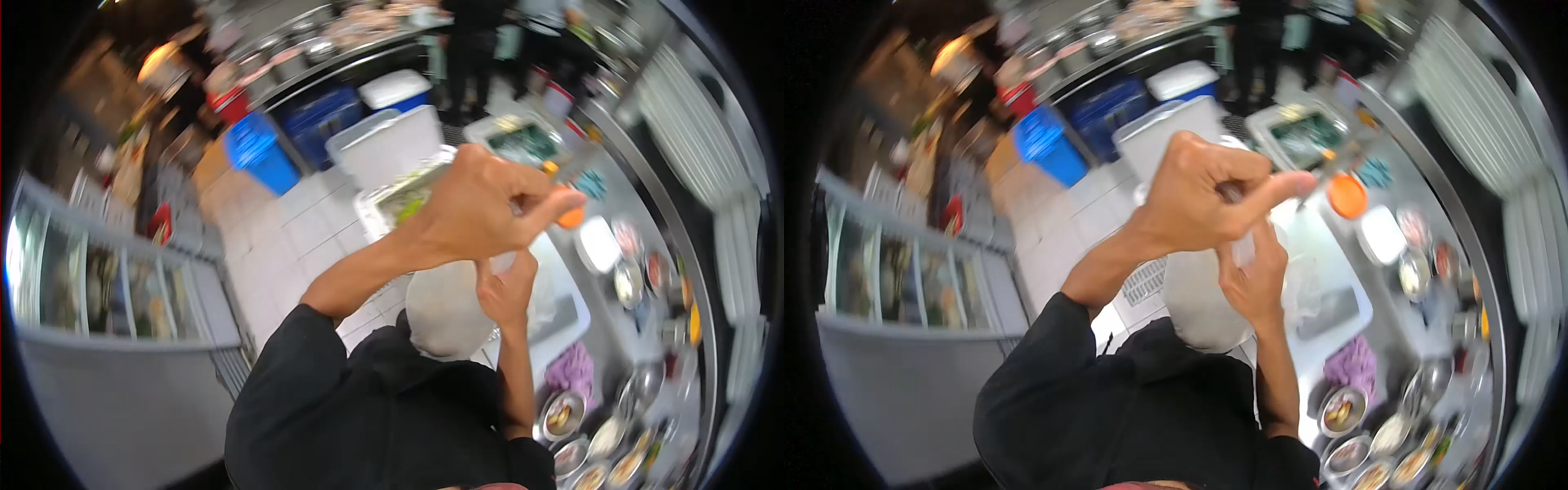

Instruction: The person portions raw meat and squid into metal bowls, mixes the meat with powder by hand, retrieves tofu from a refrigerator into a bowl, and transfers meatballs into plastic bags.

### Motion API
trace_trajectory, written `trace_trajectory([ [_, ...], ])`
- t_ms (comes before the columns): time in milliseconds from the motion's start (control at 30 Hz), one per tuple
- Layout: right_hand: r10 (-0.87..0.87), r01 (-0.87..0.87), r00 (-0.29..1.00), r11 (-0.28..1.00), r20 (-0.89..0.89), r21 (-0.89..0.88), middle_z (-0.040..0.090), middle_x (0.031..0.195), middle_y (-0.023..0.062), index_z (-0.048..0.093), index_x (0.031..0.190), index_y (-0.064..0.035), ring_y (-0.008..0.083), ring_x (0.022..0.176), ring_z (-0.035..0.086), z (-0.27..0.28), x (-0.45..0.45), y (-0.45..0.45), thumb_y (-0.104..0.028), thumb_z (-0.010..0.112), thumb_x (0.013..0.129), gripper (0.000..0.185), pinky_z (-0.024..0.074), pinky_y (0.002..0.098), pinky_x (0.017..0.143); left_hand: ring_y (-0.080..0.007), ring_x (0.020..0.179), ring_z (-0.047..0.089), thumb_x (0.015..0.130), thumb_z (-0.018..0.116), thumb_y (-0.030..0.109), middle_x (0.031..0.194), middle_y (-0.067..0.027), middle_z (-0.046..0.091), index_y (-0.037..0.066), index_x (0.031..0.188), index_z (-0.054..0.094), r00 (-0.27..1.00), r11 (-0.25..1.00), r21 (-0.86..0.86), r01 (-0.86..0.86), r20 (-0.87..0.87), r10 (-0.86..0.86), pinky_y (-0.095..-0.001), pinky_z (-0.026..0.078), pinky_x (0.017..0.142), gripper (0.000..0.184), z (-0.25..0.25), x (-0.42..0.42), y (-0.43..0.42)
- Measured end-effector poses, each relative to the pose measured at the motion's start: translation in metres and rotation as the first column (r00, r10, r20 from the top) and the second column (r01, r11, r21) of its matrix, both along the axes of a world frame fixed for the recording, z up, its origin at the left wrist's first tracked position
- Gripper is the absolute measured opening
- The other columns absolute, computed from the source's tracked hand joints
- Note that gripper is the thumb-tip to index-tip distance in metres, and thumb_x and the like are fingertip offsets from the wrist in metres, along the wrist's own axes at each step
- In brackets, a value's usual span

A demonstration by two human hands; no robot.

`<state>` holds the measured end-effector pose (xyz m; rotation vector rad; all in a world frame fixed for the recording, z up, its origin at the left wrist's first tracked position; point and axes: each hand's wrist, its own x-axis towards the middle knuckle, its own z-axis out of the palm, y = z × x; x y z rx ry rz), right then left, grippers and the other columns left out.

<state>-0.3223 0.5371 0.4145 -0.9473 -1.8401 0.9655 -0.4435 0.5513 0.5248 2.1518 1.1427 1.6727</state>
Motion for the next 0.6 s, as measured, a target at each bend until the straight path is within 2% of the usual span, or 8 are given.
trace_trajectory([
  [100,0.054,-0.076,0.982,0.990,-0.180,-0.117,0.054,0.119,0.0198,0.054,0.115,0.0044,0.0339,0.111,0.051,-0.005,-0.061,-0.018,-0.008,0.068,0.077,0.043,0.0402,0.0368,0.091,-0.0086,0.036,0.022,0.074,0.074,0.015,0.039,-0.0006,0.027,0.006,0.044,0.040,0.995,0.990,0.111,-0.083,-0.049,0.089,-0.0263,0.018,0.035,0.047,-0.011,-0.056,-0.025],
  [167,0.024,0.050,0.958,0.967,-0.285,0.251,0.057,0.108,0.0174,0.058,0.101,0.0065,0.0308,0.100,0.055,-0.001,-0.100,-0.040,-0.006,0.067,0.077,0.028,0.0421,0.0354,0.085,-0.0091,0.033,0.024,0.073,0.075,0.015,0.038,0.0003,0.029,0.007,0.043,0.041,0.989,0.980,0.140,-0.140,-0.035,0.146,-0.0267,0.018,0.035,0.045,-0.017,-0.092,-0.046],
  [200,0.024,0.051,0.980,0.931,-0.199,0.360,0.059,0.096,0.0153,0.057,0.094,0.0069,0.0267,0.089,0.056,0.013,-0.117,-0.050,-0.005,0.067,0.077,0.023,0.0429,0.0350,0.080,-0.0087,0.032,0.025,0.072,0.074,0.013,0.038,0.0007,0.030,0.008,0.043,0.042,0.967,0.959,0.141,-0.246,-0.027,0.252,-0.0264,0.018,0.034,0.044,-0.020,-0.115,-0.059],
  [267,0.317,-0.298,0.928,0.947,-0.194,0.121,0.058,0.086,0.0127,0.056,0.088,0.0054,0.0238,0.083,0.056,0.007,-0.146,-0.054,-0.006,0.065,0.078,0.018,0.0433,0.0327,0.078,-0.0087,0.031,0.026,0.072,0.072,0.010,0.038,0.0011,0.031,0.008,0.043,0.043,0.928,0.921,0.137,-0.364,-0.025,0.371,-0.0259,0.018,0.034,0.041,-0.024,-0.161,-0.079],
  [333,0.571,-0.608,0.783,0.785,-0.246,-0.115,0.057,0.081,0.0080,0.057,0.087,0.0031,0.0187,0.075,0.055,-0.010,-0.192,-0.056,-0.010,0.061,0.083,0.015,0.0435,0.0291,0.072,-0.0092,0.031,0.026,0.073,0.069,0.007,0.038,0.0009,0.031,0.007,0.044,0.044,0.929,0.927,0.105,-0.359,-0.056,0.366,-0.0256,0.018,0.034,0.038,-0.041,-0.215,-0.101],
  [367,0.547,-0.585,0.800,0.803,-0.246,-0.119,0.057,0.081,0.0080,0.057,0.087,0.0031,0.0187,0.075,0.055,-0.011,-0.217,-0.055,-0.010,0.061,0.083,0.015,0.0435,0.0291,0.072,-0.0094,0.031,0.026,0.073,0.068,0.006,0.038,0.0007,0.030,0.006,0.045,0.045,0.939,0.941,0.080,-0.328,-0.086,0.334,-0.0256,0.018,0.034,0.036,-0.053,-0.243,-0.105],
  [433,0.585,-0.776,0.628,0.414,-0.513,-0.477,0.053,0.073,0.0015,0.056,0.084,0.0003,0.0118,0.066,0.050,-0.015,-0.265,-0.057,-0.015,0.055,0.087,0.015,0.0414,0.0268,0.065,-0.0098,0.031,0.026,0.074,0.067,0.006,0.038,0.0003,0.030,0.006,0.046,0.045,0.940,0.944,0.000,-0.329,-0.097,0.328,-0.0259,0.018,0.034,0.036,-0.074,-0.291,-0.103],
  [600,0.432,-0.754,0.657,0.407,-0.618,-0.516,0.043,0.064,-0.0033,0.049,0.066,-0.0054,0.0051,0.060,0.035,-0.062,-0.358,-0.045,-0.016,0.052,0.084,0.021,0.0276,0.0235,0.055,-0.0158,0.029,0.032,0.074,0.069,0.018,0.036,-0.0043,0.035,0.009,0.049,0.049,0.938,0.918,-0.210,-0.336,-0.160,0.306,-0.0267,0.025,0.033,0.033,-0.121,-0.374,-0.091],
])
